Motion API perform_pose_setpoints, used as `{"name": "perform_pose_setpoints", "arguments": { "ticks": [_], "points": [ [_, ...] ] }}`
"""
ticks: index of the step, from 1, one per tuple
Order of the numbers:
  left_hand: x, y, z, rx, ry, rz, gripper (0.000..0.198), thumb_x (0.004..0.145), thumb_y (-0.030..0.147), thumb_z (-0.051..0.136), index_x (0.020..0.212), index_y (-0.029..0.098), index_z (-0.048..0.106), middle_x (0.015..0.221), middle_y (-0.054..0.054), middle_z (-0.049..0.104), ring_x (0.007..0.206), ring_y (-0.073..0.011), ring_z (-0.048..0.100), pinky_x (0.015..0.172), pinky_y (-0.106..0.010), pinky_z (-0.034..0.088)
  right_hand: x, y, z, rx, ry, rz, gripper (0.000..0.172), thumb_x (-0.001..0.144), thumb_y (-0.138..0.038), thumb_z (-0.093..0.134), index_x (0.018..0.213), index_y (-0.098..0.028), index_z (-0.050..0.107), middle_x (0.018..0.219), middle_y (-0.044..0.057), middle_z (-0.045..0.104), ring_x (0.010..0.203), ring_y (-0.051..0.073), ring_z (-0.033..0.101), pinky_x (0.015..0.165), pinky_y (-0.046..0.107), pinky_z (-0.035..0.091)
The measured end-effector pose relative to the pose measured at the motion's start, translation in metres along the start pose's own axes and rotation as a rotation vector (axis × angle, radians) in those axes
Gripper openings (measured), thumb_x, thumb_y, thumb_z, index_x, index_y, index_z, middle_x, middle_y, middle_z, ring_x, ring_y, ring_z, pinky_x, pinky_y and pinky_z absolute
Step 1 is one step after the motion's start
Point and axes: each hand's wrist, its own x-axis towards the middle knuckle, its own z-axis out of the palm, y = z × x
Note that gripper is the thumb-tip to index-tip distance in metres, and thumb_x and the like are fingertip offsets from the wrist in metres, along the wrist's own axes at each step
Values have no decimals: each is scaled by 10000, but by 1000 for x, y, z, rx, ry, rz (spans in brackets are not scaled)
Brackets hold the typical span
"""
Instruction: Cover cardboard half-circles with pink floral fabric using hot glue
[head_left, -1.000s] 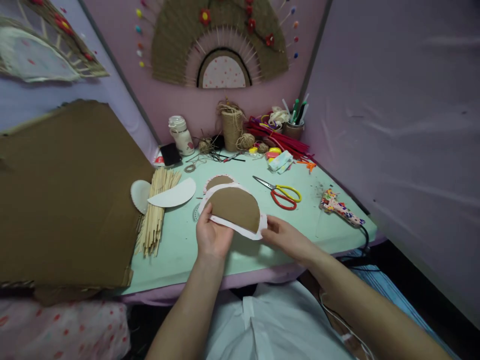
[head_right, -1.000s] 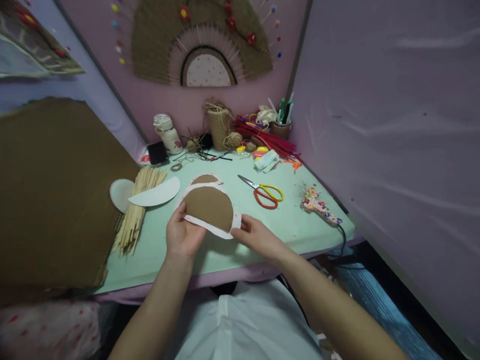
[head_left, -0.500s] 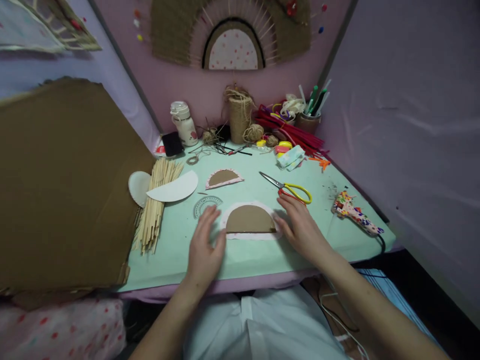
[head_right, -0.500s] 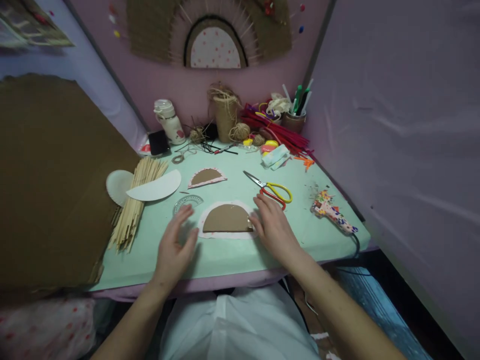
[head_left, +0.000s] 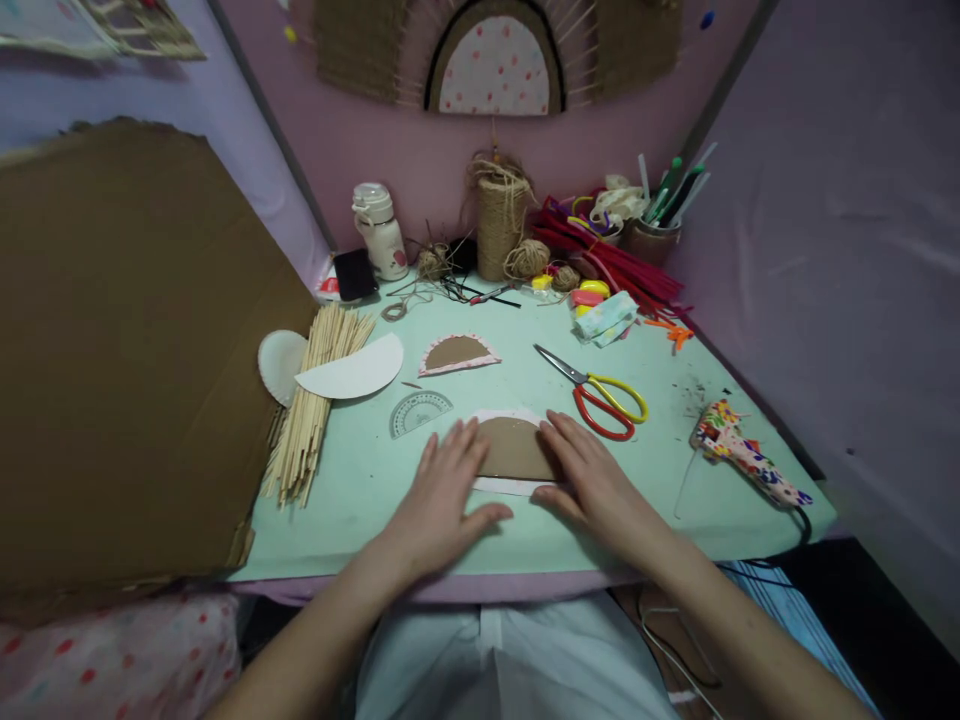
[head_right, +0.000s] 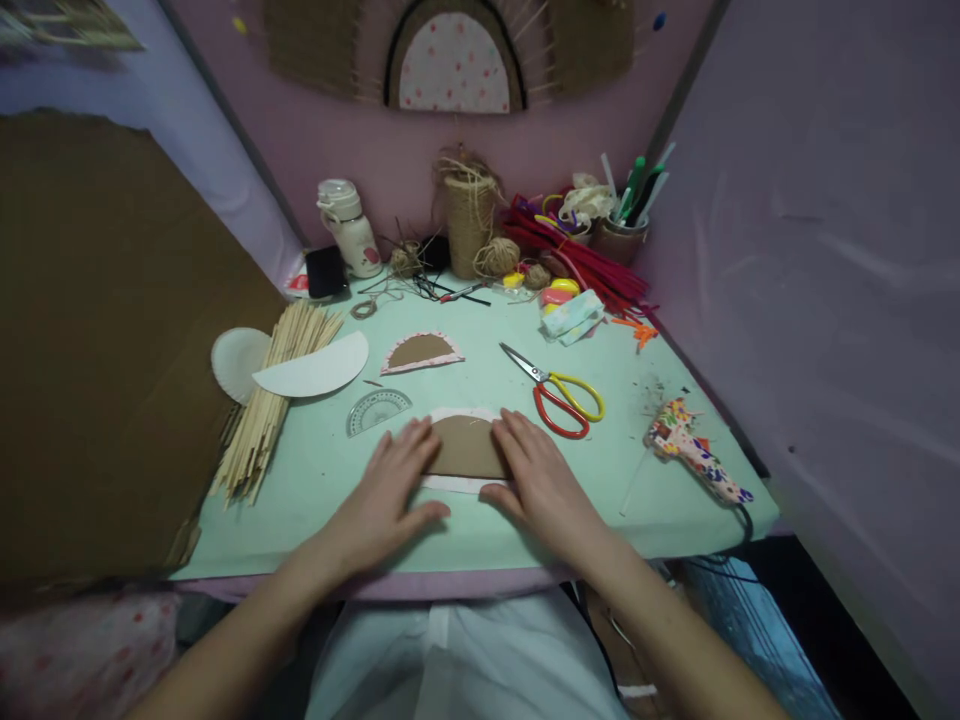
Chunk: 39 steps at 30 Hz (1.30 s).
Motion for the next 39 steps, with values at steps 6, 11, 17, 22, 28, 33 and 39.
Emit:
{"name": "perform_pose_setpoints", "arguments": {
  "ticks": [6, 11, 17, 22, 28, 33, 39],
  "points": [
    [24, -45, -50, 216, 309, -288, 549, 785, 393, 675, 1287, 207, 552, 1327, -169, 557, 1279, -372, 444, 1079, -539, 301, 5, 12, 0, 61, 17, -46, 528, 911, -300, 556, 1416, -199, 441, 1382, 152, 562, 1326, 318, 465, 1076, 582, 392],
    [26, -61, -50, 301, 181, -323, 457, 810, 325, 605, 1238, 176, 551, 1222, -164, 597, 1189, -364, 490, 1000, -519, 382, 14, 11, 4, 81, -14, -79, 554, 916, -296, 546, 1442, -208, 398, 1426, 136, 525, 1375, 293, 408, 1108, 568, 361],
    [29, -59, -50, 213, 255, -346, 601, 709, 272, 663, 1282, 174, 510, 1062, -126, 637, 1033, -335, 570, 938, -476, 419, 12, 11, 6, 70, 0, -62, 555, 922, -345, 543, 1445, -236, 393, 1440, 118, 516, 1375, 296, 415, 1118, 574, 352],
    [30, -54, -53, 147, 328, -346, 716, 694, 288, 695, 1359, 193, 447, 1061, -108, 641, 1015, -319, 582, 942, -455, 409, 13, 10, 4, 75, 8, -63, 534, 916, -346, 548, 1422, -227, 428, 1426, 120, 529, 1363, 300, 430, 1108, 568, 369],
    [40, -49, -45, 99, 189, -280, 629, 631, 324, 774, 1213, 191, 577, 1033, -121, 626, 1006, -334, 571, 906, -430, 420, 14, 9, 3, 78, 8, -58, 521, 914, -353, 547, 1410, -229, 449, 1415, 120, 541, 1353, 301, 443, 1105, 570, 372],
    [53, -54, -47, 14, 115, -332, 297, 622, 253, 764, 899, 202, 668, 763, -35, 600, 721, -235, 557, 691, -324, 419, 13, 10, 4, 65, 11, -56, 511, 915, -350, 552, 1396, -208, 457, 1424, 120, 533, 1365, 293, 427, 1119, 555, 362],
    [53, -37, -66, -394, 425, -426, 176, 681, 217, 705, 853, 218, 667, 683, 8, 623, 626, -166, 540, 580, -250, 377, 14, 7, 2, 88, 16, -45, 518, 911, -348, 551, 1409, -237, 458, 1412, 112, 546, 1352, 295, 444, 1104, 563, 377]
  ]
}}
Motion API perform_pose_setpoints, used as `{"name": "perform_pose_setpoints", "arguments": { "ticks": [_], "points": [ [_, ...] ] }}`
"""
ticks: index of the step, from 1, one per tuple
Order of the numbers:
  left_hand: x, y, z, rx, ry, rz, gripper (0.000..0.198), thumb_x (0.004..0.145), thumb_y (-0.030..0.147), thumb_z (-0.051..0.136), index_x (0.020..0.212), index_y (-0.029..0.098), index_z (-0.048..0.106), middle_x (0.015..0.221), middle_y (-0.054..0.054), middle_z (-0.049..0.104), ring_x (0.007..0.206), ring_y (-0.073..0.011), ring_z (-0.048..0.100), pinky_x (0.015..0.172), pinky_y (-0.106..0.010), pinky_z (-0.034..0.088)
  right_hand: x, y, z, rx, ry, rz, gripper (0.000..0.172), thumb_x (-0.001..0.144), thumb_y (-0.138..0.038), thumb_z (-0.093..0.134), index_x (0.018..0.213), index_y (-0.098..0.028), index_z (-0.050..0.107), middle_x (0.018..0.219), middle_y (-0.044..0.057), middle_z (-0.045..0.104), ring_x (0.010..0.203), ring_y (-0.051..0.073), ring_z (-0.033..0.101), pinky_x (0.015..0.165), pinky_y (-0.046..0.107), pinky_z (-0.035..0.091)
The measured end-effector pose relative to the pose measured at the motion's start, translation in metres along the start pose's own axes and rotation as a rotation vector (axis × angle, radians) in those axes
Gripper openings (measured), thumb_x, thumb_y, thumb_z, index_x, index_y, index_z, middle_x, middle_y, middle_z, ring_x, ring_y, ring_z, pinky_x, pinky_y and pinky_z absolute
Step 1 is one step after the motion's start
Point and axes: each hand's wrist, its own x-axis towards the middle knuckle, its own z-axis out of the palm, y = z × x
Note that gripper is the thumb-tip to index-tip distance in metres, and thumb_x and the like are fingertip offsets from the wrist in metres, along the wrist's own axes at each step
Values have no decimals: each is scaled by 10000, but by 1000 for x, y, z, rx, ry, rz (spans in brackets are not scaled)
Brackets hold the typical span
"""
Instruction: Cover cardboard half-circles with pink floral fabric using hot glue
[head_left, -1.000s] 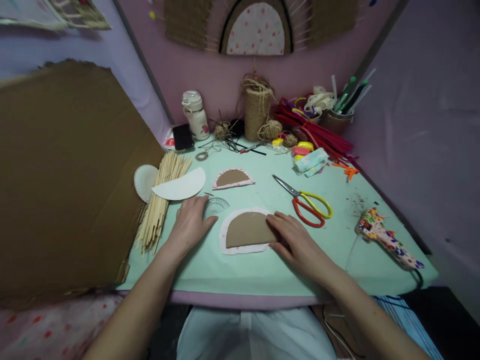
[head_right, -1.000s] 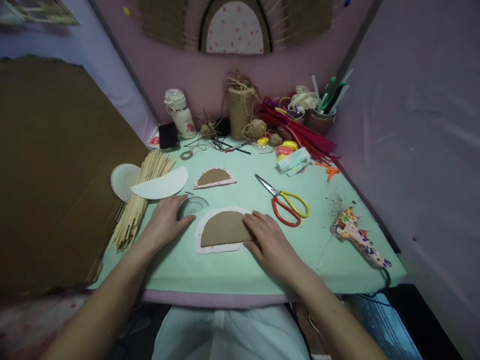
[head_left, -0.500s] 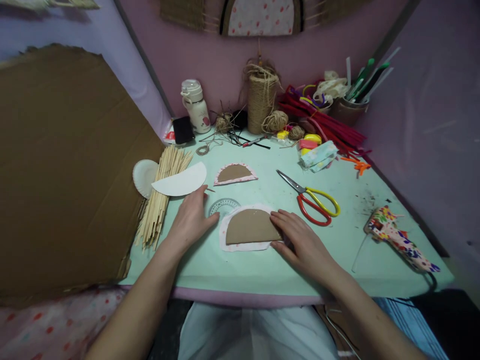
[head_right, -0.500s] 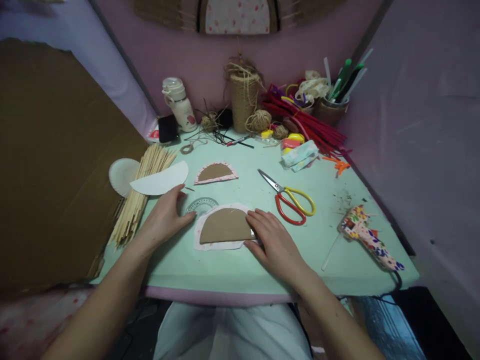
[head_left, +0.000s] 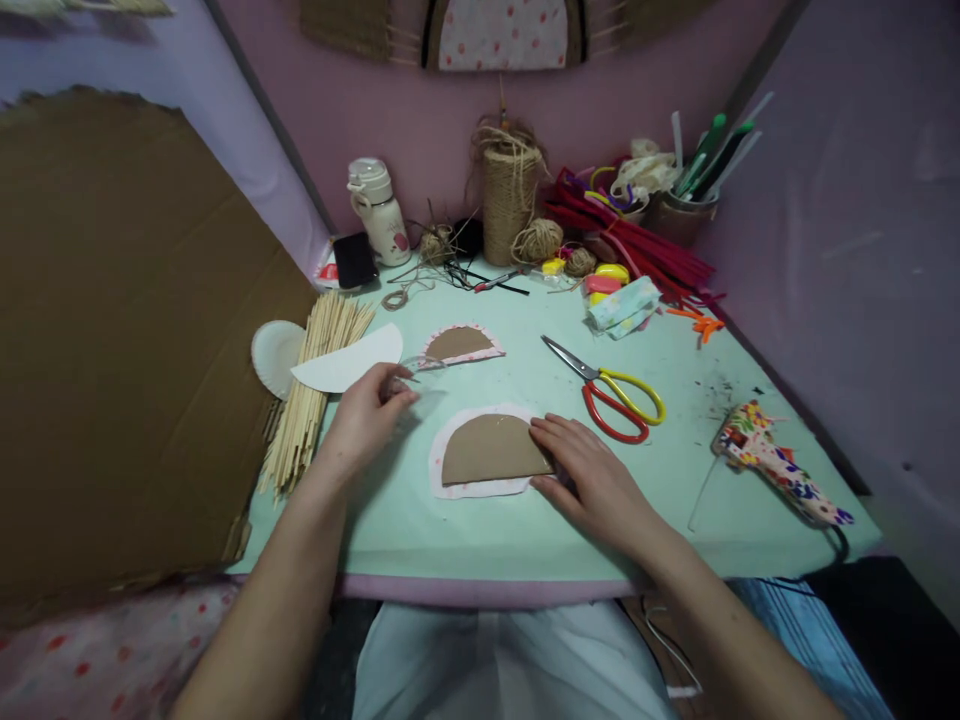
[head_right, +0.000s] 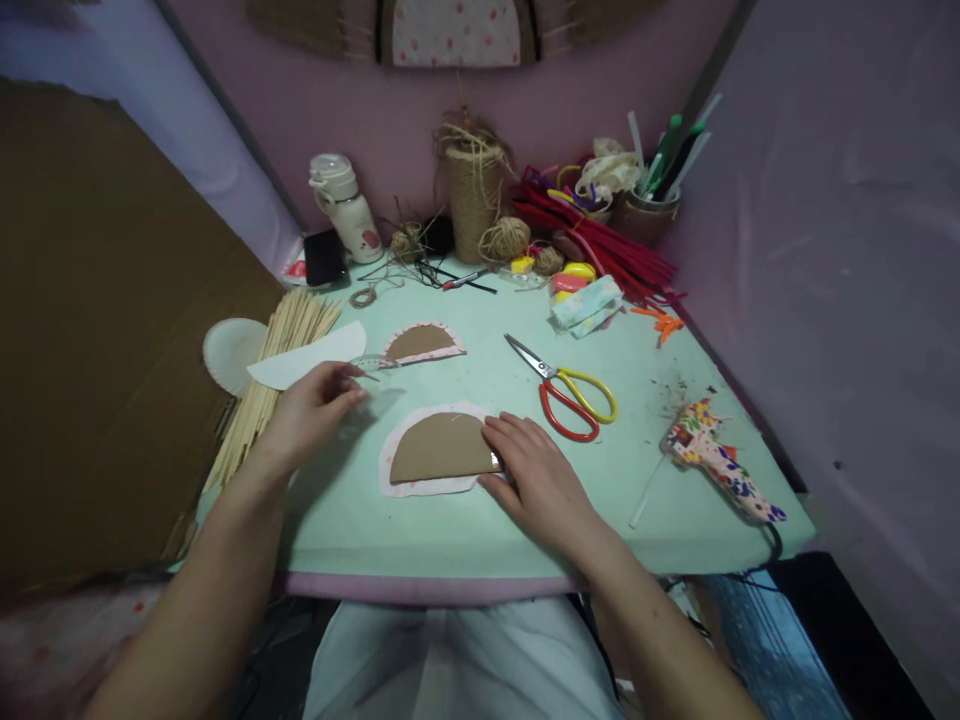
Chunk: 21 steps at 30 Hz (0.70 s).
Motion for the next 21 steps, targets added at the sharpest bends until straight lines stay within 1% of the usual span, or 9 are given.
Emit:
{"name": "perform_pose_setpoints", "arguments": {
  "ticks": [1, 3, 4, 6, 8, 10, 14, 18, 21],
  "points": [
    [-4, 6, 3, -135, -62, -16, 291, 656, 209, 737, 937, 224, 662, 682, 16, 630, 620, -164, 555, 568, -243, 382, 0, 0, 0, 2, 1, 0, 518, 909, -345, 553, 1408, -238, 461, 1409, 113, 549, 1349, 296, 447, 1102, 563, 379],
    [-14, 16, 15, -328, -296, -46, 450, 616, 153, 775, 1043, 232, 660, 701, 11, 659, 621, -164, 580, 585, -241, 406, 0, 0, 0, 6, 7, 1, 519, 903, -341, 560, 1402, -235, 465, 1403, 117, 552, 1345, 298, 451, 1103, 563, 376],
    [-18, 18, 24, -344, -399, -56, 462, 628, 135, 767, 1069, 236, 673, 730, 1, 673, 614, -160, 579, 586, -243, 410, 0, 1, 1, 11, 12, 5, 524, 900, -344, 565, 1402, -232, 462, 1403, 120, 550, 1344, 299, 450, 1105, 562, 375],
    [-25, 17, 42, -251, -481, 25, 409, 674, 115, 717, 1059, 253, 709, 765, -11, 679, 670, -173, 589, 631, -259, 434, -1, 2, 2, 27, 29, 24, 552, 890, -364, 580, 1406, -221, 446, 1409, 134, 537, 1348, 304, 443, 1102, 559, 380],
    [-29, 11, 57, -39, -447, 178, 368, 691, 120, 704, 1027, 267, 730, 845, -31, 683, 782, -208, 601, 756, -315, 467, -3, 3, 3, 48, 50, 50, 595, 876, -392, 601, 1413, -207, 424, 1419, 148, 515, 1351, 308, 433, 1094, 551, 394],
    [-29, 4, 63, 153, -409, 295, 354, 701, 181, 727, 1045, 265, 728, 1012, -72, 668, 994, -273, 580, 905, -395, 449, -4, 4, 4, 64, 60, 69, 624, 861, -409, 621, 1410, -194, 416, 1424, 156, 501, 1353, 309, 426, 1092, 538, 401],
    [-38, -2, 54, 290, -302, 361, 439, 757, 311, 724, 1189, 261, 660, 1254, -114, 593, 1217, -321, 487, 1044, -480, 364, -4, 4, 2, 78, 56, 77, 626, 849, -401, 642, 1398, -190, 430, 1429, 157, 493, 1349, 305, 427, 1091, 521, 407],
    [-78, -6, 47, 318, -153, 423, 323, 844, 235, 626, 1161, 290, 652, 1245, -91, 621, 1200, -291, 530, 1034, -470, 371, -6, 1, -1, 66, 82, 21, 552, 897, -367, 594, 1401, -212, 432, 1430, 136, 503, 1357, 286, 422, 1098, 521, 400],
    [-115, -14, 53, 318, -202, 549, 372, 835, 137, 605, 1172, 288, 638, 1257, -84, 640, 1232, -276, 531, 1046, -442, 368, -8, -6, -3, -5, 74, -73, 480, 939, -320, 535, 1399, -211, 453, 1438, 124, 510, 1379, 280, 402, 1119, 539, 363]
  ]
}}
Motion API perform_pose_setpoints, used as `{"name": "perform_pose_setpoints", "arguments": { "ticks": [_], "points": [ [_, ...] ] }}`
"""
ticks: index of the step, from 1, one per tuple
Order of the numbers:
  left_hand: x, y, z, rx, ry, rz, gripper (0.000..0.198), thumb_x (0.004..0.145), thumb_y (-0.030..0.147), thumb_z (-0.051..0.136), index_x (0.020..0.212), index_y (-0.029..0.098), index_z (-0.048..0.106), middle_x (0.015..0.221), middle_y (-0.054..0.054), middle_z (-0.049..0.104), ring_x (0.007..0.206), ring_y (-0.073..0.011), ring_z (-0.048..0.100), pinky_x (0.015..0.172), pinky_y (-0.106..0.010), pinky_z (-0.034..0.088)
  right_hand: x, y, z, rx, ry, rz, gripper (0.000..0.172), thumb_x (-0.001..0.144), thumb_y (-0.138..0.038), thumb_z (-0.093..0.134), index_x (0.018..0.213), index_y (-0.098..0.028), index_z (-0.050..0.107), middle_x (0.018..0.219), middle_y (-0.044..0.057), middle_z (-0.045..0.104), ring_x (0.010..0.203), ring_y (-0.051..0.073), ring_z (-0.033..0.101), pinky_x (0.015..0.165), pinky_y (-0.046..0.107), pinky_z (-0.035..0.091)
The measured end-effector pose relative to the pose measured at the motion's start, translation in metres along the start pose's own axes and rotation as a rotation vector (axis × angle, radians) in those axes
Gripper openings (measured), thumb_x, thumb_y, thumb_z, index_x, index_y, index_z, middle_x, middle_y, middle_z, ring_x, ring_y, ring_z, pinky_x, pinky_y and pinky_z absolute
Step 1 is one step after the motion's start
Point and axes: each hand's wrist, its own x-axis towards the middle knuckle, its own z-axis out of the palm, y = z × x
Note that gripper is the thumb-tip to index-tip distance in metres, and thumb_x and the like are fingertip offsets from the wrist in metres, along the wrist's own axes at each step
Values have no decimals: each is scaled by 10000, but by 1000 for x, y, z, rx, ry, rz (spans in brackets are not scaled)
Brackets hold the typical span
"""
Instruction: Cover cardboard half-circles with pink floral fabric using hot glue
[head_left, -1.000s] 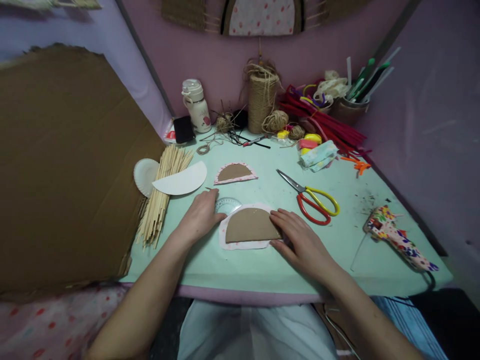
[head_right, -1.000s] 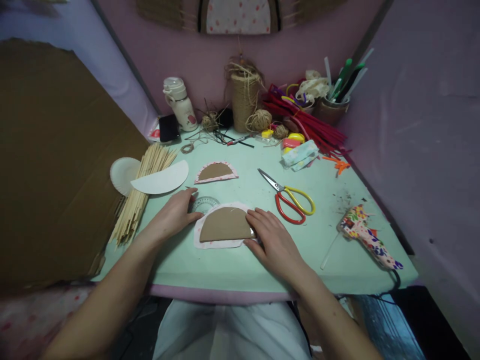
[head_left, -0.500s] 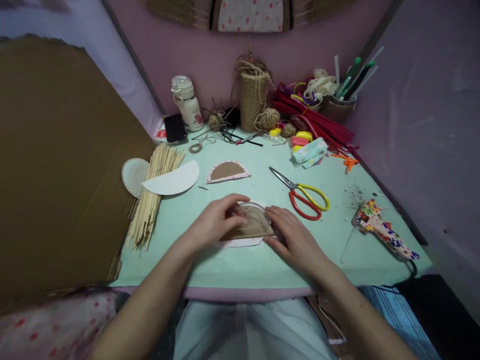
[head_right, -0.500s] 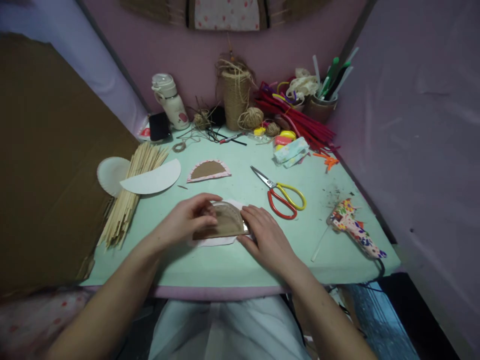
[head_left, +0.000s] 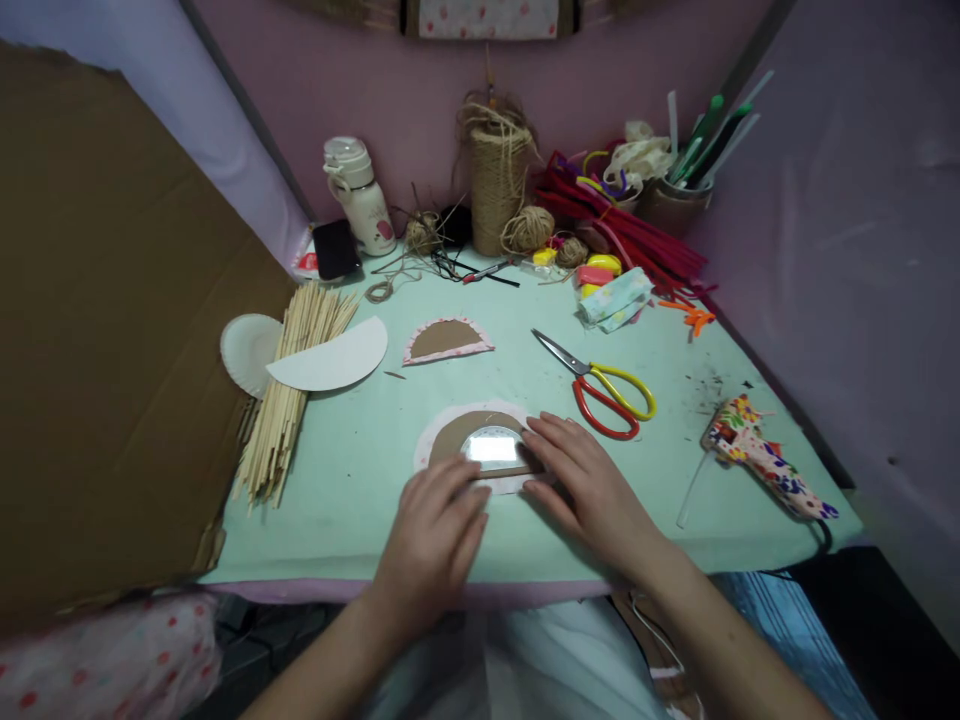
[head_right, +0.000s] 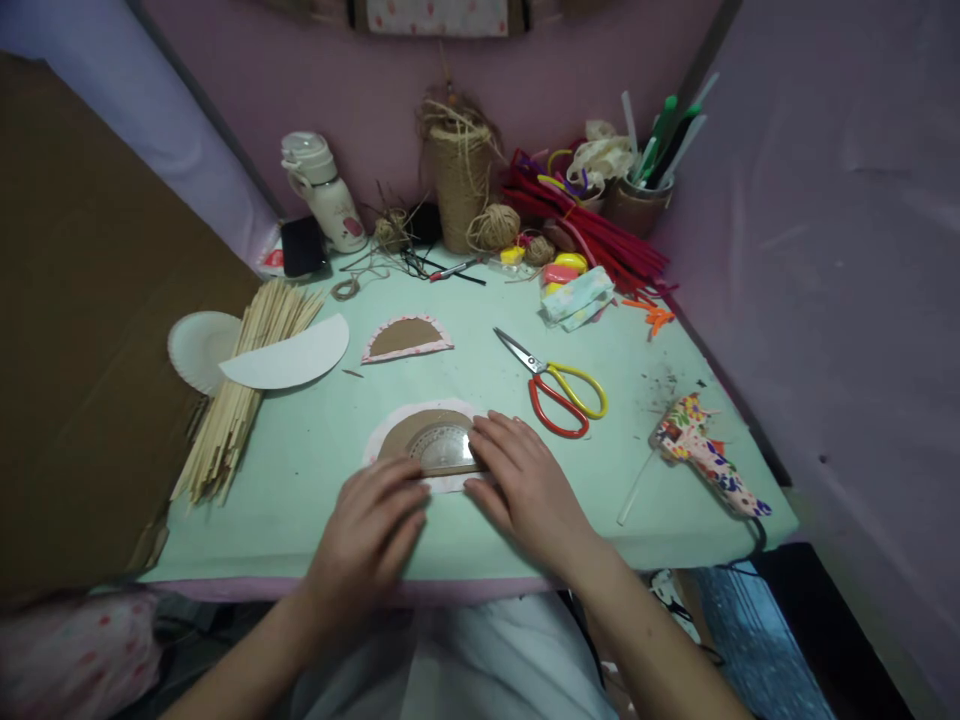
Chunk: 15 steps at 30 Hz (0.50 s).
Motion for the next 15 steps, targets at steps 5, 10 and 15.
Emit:
{"name": "perform_pose_setpoints", "arguments": {
  "ticks": [5, 10, 15],
  "points": [
    [-20, -7, 1, 177, 84, -19, 329, 825, 123, 617, 1130, 244, 635, 1272, -114, 639, 1268, -303, 520, 1043, -479, 383, 1, -15, 3, -108, -118, -104, 476, 964, -335, 489, 1405, -158, 472, 1484, 134, 464, 1405, 279, 372, 1125, 542, 355],
    [-18, -28, -12, 182, 164, 21, 260, 849, 51, 565, 1068, 180, 622, 1140, -111, 695, 1107, -228, 632, 946, -394, 506, 2, -20, 10, -152, -164, -139, 489, 958, -365, 508, 1371, -102, 511, 1457, 147, 495, 1386, 291, 402, 1110, 538, 384],
    [-20, -28, -8, 172, 181, 30, 253, 849, 48, 566, 1066, 159, 633, 1128, -115, 698, 1076, -214, 648, 935, -359, 532, 5, -24, 16, -149, -175, -135, 528, 946, -394, 527, 1385, -101, 496, 1456, 154, 492, 1383, 300, 407, 1094, 537, 411]
  ]
}}
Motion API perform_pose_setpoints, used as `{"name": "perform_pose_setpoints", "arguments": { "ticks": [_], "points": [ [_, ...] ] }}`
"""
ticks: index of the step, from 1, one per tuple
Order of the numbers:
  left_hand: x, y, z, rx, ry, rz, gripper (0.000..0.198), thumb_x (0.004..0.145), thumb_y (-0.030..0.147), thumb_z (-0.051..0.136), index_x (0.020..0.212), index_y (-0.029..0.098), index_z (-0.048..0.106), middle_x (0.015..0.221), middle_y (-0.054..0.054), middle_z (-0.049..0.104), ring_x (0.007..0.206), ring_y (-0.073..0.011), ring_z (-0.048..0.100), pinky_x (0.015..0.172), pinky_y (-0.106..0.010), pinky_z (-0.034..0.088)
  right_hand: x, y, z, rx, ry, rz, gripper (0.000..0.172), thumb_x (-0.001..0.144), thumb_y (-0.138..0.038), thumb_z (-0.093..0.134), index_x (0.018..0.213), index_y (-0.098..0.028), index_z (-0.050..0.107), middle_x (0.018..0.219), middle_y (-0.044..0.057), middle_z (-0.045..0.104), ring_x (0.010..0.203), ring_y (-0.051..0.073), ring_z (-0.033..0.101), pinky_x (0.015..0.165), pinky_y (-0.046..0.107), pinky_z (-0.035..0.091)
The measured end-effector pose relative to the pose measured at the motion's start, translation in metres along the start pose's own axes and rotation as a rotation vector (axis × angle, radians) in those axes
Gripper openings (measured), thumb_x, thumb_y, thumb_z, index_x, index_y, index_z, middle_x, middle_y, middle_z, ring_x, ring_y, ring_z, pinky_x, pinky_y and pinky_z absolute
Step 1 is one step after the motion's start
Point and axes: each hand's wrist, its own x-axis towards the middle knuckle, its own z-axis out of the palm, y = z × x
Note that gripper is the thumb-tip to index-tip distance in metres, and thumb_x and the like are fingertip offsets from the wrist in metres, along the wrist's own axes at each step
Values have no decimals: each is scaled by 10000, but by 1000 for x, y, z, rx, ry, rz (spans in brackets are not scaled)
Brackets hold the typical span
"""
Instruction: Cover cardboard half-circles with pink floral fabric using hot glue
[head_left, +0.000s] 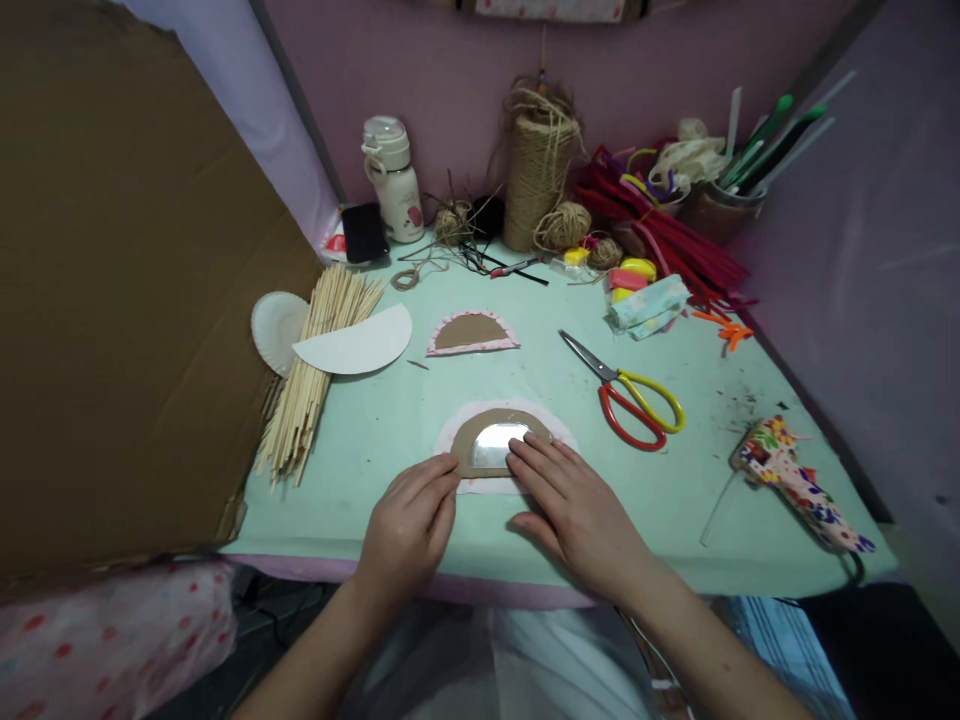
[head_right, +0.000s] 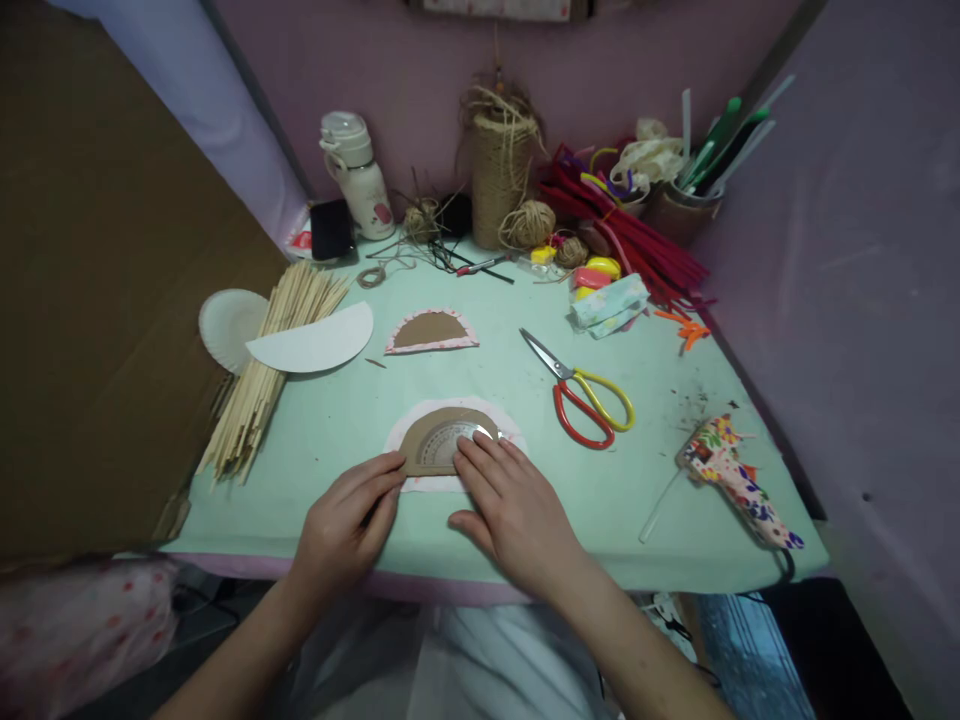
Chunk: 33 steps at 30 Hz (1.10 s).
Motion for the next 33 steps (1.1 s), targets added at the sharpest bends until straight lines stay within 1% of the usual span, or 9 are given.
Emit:
{"name": "perform_pose_setpoints", "arguments": {
  "ticks": [5, 13, 15, 17, 18, 20, 23, 27, 33],
  "points": [
    [0, 1, 1, -3, 1, 6, 234, 853, 53, 567, 1057, 138, 642, 1131, -124, 697, 1085, -213, 644, 948, -352, 528, 3, 0, 1, 17, 9, -8, 548, 937, -407, 542, 1383, -92, 496, 1445, 169, 501, 1378, 313, 412, 1077, 538, 434],
    [-3, -3, 0, -14, -13, -16, 227, 862, 67, 556, 1058, 146, 637, 1147, -120, 691, 1099, -212, 639, 956, -358, 525, 5, -1, 3, 56, 6, 16, 541, 931, -395, 557, 1393, -123, 487, 1465, 155, 482, 1381, 305, 410, 1103, 536, 407],
    [-2, 4, 0, 4, -1, -18, 227, 863, 64, 549, 1056, 148, 634, 1157, -124, 686, 1147, -226, 614, 974, -377, 511, 4, -1, 4, 60, 12, 13, 543, 931, -397, 556, 1391, -117, 488, 1462, 158, 485, 1383, 306, 407, 1104, 536, 405],
    [0, 18, 3, 62, 6, -16, 229, 860, 60, 540, 1049, 150, 632, 1204, -135, 668, 1251, -270, 542, 1028, -447, 462, 3, -1, 5, 63, 18, 8, 549, 931, -402, 554, 1390, -108, 487, 1460, 161, 488, 1386, 306, 401, 1106, 533, 401],
    [2, 26, 6, 86, -12, -3, 250, 858, 58, 530, 1069, 152, 626, 1234, -135, 656, 1275, -281, 519, 1042, -472, 442, 3, 0, 6, 65, 22, 6, 553, 932, -402, 551, 1394, -105, 483, 1460, 161, 488, 1389, 304, 397, 1109, 532, 399],
    [4, 42, 14, 103, -105, 50, 324, 858, 85, 520, 1170, 140, 588, 1294, -145, 627, 1290, -289, 505, 1059, -492, 421, 2, 0, 7, 73, 29, 7, 551, 937, -383, 544, 1409, -110, 466, 1461, 158, 487, 1393, 294, 392, 1109, 526, 400],
    [7, 56, 27, 133, -209, 46, 471, 862, 166, 522, 1323, 80, 480, 1397, -199, 538, 1333, -318, 460, 1065, -503, 417, 2, 0, 8, 87, 32, 23, 505, 948, -311, 518, 1420, -141, 459, 1463, 142, 489, 1391, 272, 399, 1105, 512, 408],
    [7, 57, 33, 137, -231, -2, 526, 875, 194, 505, 1376, 64, 412, 1425, -213, 505, 1369, -293, 423, 1096, -480, 392, 2, 1, 8, 95, 29, 24, 474, 950, -261, 500, 1412, -159, 473, 1461, 132, 494, 1389, 270, 403, 1104, 513, 408],
    [5, 52, 32, 128, -229, 8, 512, 884, 213, 511, 1364, 60, 417, 1408, -221, 518, 1358, -293, 439, 1089, -466, 404, 1, 2, 10, 115, 38, 12, 495, 953, -264, 504, 1430, -148, 438, 1473, 133, 479, 1395, 270, 391, 1119, 530, 386]
  ]
}}
